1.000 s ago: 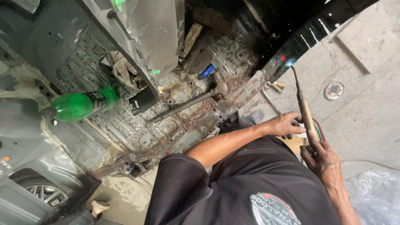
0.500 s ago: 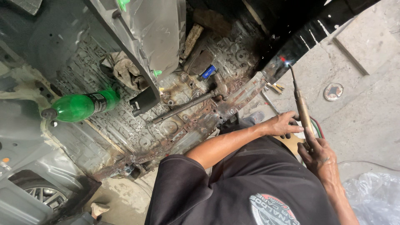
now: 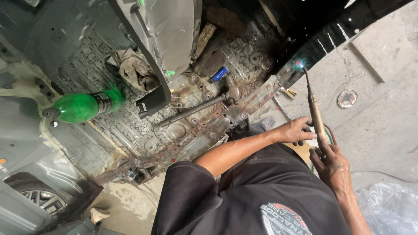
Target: The person uses an oxy-fuel torch to heat and cut panels on a stripped car body mounted on a lift, moving the flame along the metal until it glows and burns through. They then use a body hammer to strike the worked panel and reach into the frame to handle cut sections.
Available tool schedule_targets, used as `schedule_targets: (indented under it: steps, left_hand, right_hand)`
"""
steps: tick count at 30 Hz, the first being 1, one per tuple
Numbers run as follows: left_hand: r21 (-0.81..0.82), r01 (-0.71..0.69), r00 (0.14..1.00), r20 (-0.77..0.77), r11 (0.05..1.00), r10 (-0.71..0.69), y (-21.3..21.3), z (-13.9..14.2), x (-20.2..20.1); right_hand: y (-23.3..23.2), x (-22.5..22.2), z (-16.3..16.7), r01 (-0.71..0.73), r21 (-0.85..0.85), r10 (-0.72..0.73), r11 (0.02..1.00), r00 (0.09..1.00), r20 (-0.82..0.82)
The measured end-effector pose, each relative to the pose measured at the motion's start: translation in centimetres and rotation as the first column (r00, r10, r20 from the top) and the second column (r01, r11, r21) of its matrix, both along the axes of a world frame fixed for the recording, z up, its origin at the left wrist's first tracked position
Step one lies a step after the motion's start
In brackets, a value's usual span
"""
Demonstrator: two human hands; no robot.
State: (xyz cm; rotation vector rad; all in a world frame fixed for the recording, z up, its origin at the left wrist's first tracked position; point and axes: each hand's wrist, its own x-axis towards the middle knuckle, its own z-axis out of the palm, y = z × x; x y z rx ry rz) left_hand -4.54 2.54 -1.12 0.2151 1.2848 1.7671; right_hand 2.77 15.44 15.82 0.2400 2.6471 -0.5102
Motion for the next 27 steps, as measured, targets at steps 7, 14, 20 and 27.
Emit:
schedule_targets:
  steps: [7, 14, 20, 27]
  left_hand:
    - [-0.005, -0.049, 0.999, -0.008, 0.999, 0.049, -0.5, 0.1, -0.7]
    - [-0.022, -0.057, 0.998, 0.003, 0.998, 0.057, -0.5, 0.4, -1.0]
    - [-0.012, -0.072, 0.997, 0.017, 0.997, 0.072, -0.3, 0.3, -1.1]
    - [-0.016, -0.070, 0.998, -0.003, 0.997, 0.070, 0.0, 0.2, -0.9]
  right_hand:
    - [-0.5, -1.4, -0.9, -0.022, 0.003, 0.022, 1.000, 1.000, -0.014]
    - [-0.1, -1.4, -1.2, -0.040, -0.015, 0.039, 0.999, 0.998, -0.050]
    - [-0.1, -1.5, -1.2, -0.030, -0.037, 0.028, 0.999, 0.997, -0.069]
    - [-0.8, -1.9, -0.1, 0.019, -0.060, -0.020, 0.998, 1.000, -0.021]
